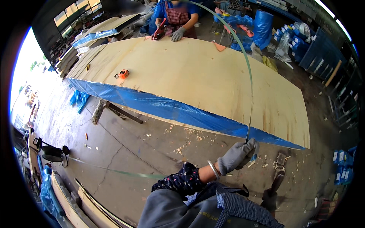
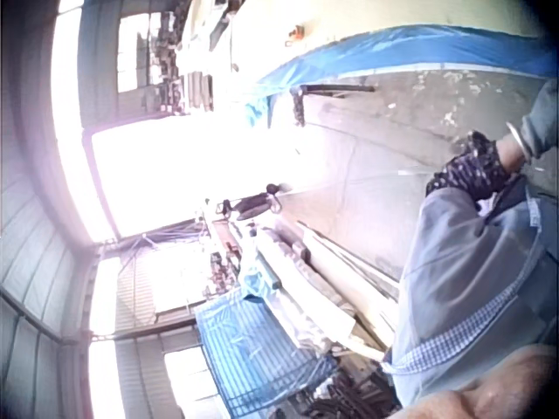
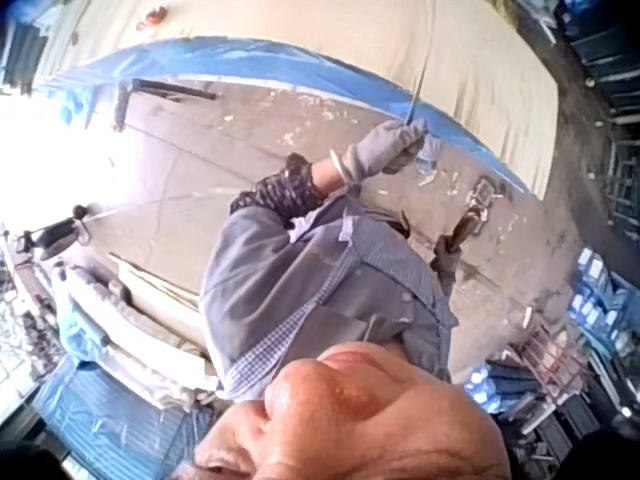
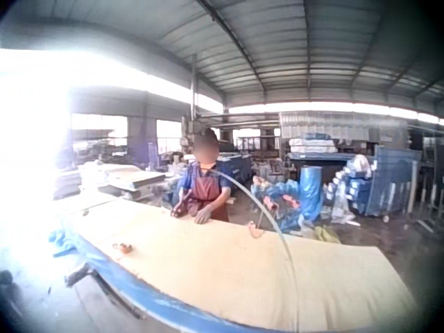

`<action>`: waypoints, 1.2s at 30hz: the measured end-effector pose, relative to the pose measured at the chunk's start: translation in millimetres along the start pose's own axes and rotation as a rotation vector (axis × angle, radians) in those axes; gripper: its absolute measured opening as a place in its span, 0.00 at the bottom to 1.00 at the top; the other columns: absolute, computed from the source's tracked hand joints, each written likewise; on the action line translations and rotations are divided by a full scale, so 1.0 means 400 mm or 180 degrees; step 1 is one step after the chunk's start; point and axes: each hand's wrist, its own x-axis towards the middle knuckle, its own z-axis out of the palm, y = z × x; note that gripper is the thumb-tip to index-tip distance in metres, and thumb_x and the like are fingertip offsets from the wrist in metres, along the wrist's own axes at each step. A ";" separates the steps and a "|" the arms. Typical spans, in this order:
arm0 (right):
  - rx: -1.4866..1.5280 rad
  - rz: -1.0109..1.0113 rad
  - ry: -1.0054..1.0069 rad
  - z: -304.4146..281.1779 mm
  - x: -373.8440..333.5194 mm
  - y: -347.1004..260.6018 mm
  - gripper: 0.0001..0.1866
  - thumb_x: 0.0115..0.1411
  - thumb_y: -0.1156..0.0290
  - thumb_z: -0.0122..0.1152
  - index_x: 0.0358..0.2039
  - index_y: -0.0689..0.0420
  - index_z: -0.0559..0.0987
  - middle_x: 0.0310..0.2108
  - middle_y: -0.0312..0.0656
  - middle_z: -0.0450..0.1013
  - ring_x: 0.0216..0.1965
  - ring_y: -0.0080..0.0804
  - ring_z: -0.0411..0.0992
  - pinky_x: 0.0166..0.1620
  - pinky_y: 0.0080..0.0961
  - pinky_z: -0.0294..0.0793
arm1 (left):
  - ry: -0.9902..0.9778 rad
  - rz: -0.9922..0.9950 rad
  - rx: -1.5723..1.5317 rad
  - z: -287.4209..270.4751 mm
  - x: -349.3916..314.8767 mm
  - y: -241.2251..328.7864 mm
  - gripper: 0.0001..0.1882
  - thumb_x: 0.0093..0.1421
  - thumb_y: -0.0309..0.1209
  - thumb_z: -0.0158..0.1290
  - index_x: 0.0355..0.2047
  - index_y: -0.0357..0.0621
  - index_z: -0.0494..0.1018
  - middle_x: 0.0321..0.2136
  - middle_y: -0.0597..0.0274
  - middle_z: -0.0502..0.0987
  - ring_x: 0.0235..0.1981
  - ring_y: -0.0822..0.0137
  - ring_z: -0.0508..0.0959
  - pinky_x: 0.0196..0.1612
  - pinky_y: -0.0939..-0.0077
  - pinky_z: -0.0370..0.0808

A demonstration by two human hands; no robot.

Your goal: The person positions a green strap on a large wooden board and uses a red strap tensioner to secure it. They then use a large metal pry bar to tighten the strap further. The person repeats this process, moving to different sections of the board to secure additional straps.

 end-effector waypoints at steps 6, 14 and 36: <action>-0.0034 -0.0838 -0.0568 -0.130 0.130 -0.393 0.07 0.58 0.74 0.56 0.27 0.57 0.67 0.18 0.31 0.64 0.17 0.17 0.63 0.22 0.19 0.65 | 0.0264 -0.0038 -0.0443 -0.031 0.018 -0.028 0.25 0.64 0.58 0.39 0.19 0.53 0.59 0.11 0.78 0.51 0.10 0.81 0.49 0.13 0.83 0.45; -0.1378 -0.2084 -0.1291 -0.160 0.322 -0.789 0.10 0.55 0.71 0.56 0.20 0.61 0.71 0.12 0.37 0.63 0.15 0.23 0.63 0.21 0.27 0.62 | 0.1134 0.0446 -0.0704 -0.052 0.032 -0.095 0.23 0.65 0.55 0.38 0.22 0.52 0.60 0.11 0.77 0.51 0.10 0.81 0.49 0.13 0.84 0.46; -0.3563 -0.3746 -0.1415 0.269 0.889 -0.702 0.23 0.52 0.51 0.57 0.38 0.59 0.73 0.26 0.52 0.76 0.32 0.50 0.75 0.38 0.43 0.73 | 0.2961 0.1114 0.0252 0.099 -0.007 -0.240 0.30 0.60 0.61 0.41 0.18 0.47 0.64 0.11 0.74 0.57 0.11 0.80 0.54 0.14 0.83 0.50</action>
